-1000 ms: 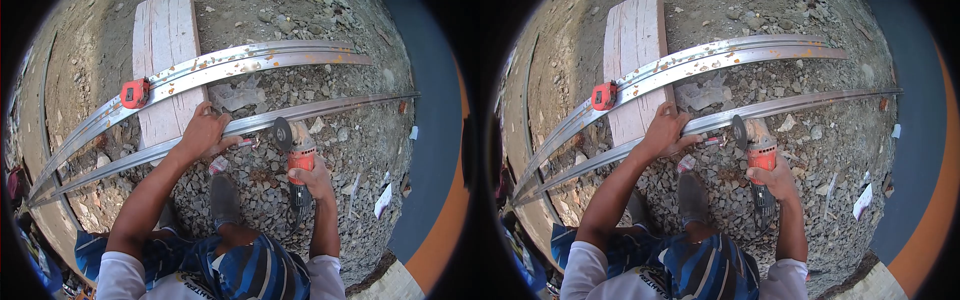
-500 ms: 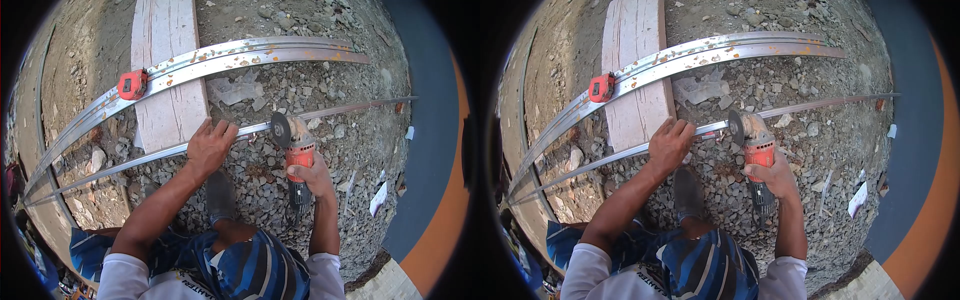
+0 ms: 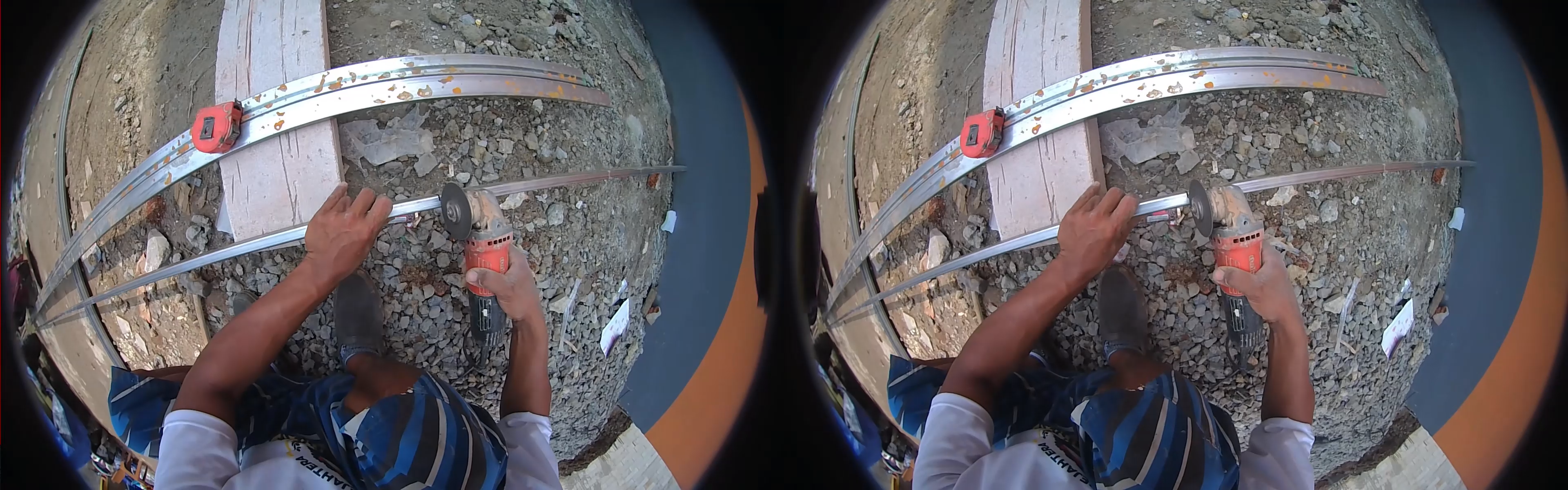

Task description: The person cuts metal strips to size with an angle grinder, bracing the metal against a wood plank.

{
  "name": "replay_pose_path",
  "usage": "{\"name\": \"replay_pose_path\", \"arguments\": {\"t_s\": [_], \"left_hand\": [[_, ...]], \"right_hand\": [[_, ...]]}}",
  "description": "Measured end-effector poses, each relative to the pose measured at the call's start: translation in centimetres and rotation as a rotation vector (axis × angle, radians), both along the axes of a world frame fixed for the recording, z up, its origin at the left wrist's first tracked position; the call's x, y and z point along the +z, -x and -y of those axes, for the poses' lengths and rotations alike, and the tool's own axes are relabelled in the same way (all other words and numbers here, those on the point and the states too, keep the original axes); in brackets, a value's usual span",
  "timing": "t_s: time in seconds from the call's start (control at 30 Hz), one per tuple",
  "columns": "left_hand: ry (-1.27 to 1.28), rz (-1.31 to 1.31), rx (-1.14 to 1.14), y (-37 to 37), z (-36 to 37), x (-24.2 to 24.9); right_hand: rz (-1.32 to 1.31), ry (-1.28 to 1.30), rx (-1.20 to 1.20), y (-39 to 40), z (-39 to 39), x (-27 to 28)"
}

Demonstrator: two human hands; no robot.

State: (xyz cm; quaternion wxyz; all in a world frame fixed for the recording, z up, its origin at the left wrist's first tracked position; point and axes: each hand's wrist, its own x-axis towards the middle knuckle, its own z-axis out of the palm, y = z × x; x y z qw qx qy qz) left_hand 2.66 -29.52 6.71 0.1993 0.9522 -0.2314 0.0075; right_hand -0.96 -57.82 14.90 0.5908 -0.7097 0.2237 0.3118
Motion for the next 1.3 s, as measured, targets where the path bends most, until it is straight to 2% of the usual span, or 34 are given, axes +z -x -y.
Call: {"name": "replay_pose_path", "arguments": {"t_s": [1.3], "left_hand": [[0.002,0.005,0.011,0.0,-0.1,0.0]], "right_hand": [[0.036,0.031,0.004,-1.6,-1.3,0.6]]}}
